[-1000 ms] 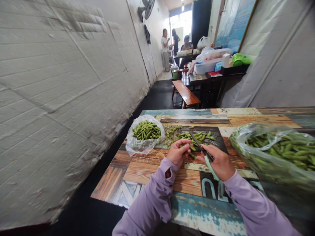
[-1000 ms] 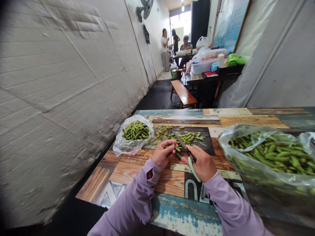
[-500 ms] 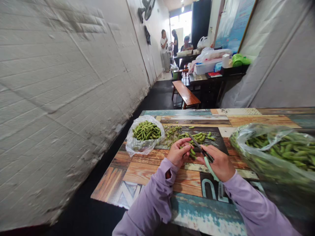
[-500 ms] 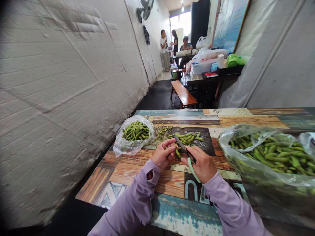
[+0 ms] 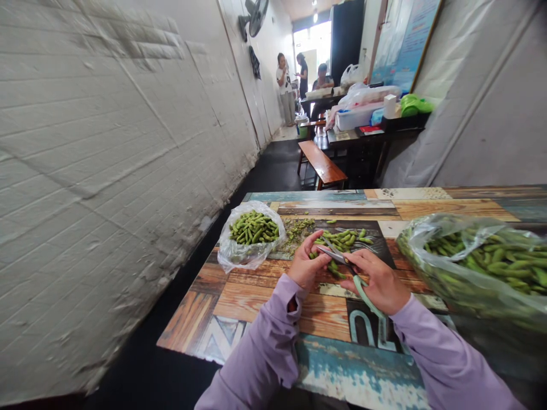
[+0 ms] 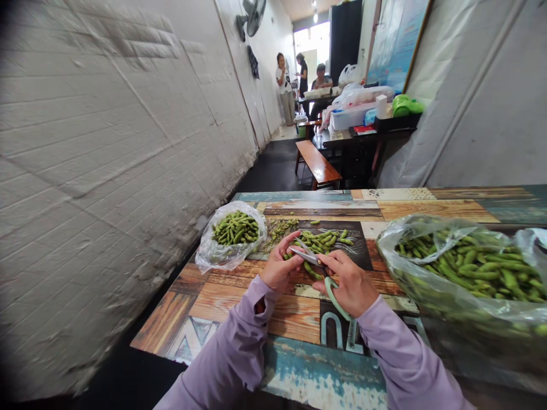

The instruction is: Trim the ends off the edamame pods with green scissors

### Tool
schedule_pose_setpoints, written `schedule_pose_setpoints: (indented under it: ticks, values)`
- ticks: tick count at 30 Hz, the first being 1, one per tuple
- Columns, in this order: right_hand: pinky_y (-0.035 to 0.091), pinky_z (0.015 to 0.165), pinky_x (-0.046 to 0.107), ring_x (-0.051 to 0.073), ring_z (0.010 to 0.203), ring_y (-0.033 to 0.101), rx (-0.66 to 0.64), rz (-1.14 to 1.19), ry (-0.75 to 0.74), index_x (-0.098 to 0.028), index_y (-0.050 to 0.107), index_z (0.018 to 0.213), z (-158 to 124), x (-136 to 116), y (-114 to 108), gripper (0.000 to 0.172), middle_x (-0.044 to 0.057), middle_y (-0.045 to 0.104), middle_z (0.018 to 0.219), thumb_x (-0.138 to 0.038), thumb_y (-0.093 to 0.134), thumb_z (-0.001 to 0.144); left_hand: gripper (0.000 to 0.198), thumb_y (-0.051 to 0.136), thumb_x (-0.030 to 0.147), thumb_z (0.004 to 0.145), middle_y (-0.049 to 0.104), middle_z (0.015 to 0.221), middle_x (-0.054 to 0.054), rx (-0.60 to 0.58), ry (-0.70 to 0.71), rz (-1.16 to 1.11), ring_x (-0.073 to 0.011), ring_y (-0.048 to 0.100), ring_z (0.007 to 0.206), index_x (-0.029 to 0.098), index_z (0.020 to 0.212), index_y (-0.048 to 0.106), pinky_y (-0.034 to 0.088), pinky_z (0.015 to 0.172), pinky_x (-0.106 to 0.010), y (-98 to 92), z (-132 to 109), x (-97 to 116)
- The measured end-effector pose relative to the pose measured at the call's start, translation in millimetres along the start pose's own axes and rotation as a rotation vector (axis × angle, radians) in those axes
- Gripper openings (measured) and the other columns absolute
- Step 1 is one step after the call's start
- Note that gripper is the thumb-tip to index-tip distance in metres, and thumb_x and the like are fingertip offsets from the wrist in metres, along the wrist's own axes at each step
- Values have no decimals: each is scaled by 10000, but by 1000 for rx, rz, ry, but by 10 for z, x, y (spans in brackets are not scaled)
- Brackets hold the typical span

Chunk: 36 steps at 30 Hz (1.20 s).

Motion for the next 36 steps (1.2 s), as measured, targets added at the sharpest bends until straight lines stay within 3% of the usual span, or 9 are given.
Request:
schedule_pose_setpoints:
  ticks: [9, 17, 20, 24, 31, 36]
  values:
    - [531, 741, 331, 189, 823, 609, -52, 33, -36, -228, 554, 1203, 3, -6, -44, 490, 72, 606, 1012, -353, 671, 744, 900, 820, 232, 558, 623, 710, 25, -78, 4, 67, -53, 488, 513, 176, 1352, 400, 387, 536, -191, 6, -13, 91]
    - [533, 735, 329, 184, 784, 617, -97, 20, -63, -206, 571, 1179, -8, -19, -74, 439, 73, 622, 969, -367, 639, 777, 867, 818, 238, 559, 596, 672, 38, -119, 4, 103, -47, 469, 494, 183, 1332, 429, 361, 526, -188, -11, -10, 122]
    - [531, 728, 323, 181, 782, 614, -60, 4, -52, -221, 563, 1189, -1, -19, -74, 428, 75, 618, 995, -375, 620, 793, 674, 811, 273, 576, 595, 695, 17, -99, 16, 138, -59, 484, 540, 168, 1194, 563, 371, 553, -198, -37, 4, 91]
    - [522, 672, 300, 166, 732, 600, -13, -23, -40, -235, 551, 1202, 3, -18, -74, 430, 70, 613, 983, -375, 612, 800, 301, 775, 355, 624, 592, 682, -17, -107, 90, 316, -108, 520, 667, 111, 774, 682, 409, 683, -252, -41, 11, 87]
    - [512, 705, 293, 181, 814, 614, -36, -79, -57, -235, 518, 1246, -2, -71, -96, 429, 75, 613, 996, -338, 570, 834, 330, 700, 433, 692, 614, 688, -36, -122, 121, 482, -135, 530, 681, 106, 725, 673, 412, 698, -277, 28, -19, 132]
    - [518, 767, 319, 192, 854, 629, -31, -99, -24, -233, 548, 1202, -15, -45, -70, 379, 71, 622, 1002, -348, 560, 841, 312, 694, 418, 698, 576, 638, -9, -90, 135, 471, -97, 489, 607, 119, 647, 624, 384, 613, -233, 39, -16, 136]
Point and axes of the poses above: each hand's wrist, its own z-axis towards the middle knuckle, its own y-axis out of the palm, x = y × z, the point moved 3 cm from there along z, towards the middle knuckle
